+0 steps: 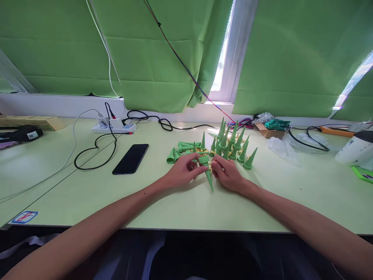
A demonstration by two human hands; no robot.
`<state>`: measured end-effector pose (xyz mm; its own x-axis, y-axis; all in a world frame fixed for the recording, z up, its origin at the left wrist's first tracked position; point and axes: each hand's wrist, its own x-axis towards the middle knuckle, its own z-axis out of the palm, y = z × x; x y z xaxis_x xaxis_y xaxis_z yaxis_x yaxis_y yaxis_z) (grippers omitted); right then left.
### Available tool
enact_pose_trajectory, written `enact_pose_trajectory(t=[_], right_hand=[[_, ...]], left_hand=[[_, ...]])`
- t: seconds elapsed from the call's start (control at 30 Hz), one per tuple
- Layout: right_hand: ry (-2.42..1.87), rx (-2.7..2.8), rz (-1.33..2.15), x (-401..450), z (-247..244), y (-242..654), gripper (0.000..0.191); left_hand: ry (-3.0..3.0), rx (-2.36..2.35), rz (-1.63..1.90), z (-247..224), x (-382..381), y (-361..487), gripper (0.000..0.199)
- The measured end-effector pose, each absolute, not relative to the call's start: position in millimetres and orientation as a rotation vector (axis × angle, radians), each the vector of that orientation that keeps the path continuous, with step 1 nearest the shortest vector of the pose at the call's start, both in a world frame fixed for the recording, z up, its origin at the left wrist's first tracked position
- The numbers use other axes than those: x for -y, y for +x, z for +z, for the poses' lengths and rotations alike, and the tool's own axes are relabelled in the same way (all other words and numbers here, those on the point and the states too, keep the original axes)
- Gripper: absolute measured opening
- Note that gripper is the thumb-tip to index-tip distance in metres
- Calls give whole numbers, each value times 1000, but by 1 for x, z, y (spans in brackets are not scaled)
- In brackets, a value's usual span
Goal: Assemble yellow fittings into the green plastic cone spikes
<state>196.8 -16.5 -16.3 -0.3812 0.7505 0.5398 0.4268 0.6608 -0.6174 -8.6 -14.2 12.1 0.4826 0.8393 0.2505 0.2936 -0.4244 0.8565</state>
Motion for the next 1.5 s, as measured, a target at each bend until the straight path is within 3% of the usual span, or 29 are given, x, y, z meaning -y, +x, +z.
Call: enact_pose_trajectory(t=[0.4,0.67,1.0,1.5], right_hand=[[-887,2006,575,19,-14,197,45],[-914,1990,553,17,-16,197,45],[-903,1949,490,16,-16,194,40],[-864,2040,472,15,-14,196,28]], left_hand=[[2386,-761,1136,5,7,-12,22],[2306,-917,1073,11,13,-8,20],[2031,-941,886,13,12,-9,31],[1516,-750,656,10,3,-9,72]])
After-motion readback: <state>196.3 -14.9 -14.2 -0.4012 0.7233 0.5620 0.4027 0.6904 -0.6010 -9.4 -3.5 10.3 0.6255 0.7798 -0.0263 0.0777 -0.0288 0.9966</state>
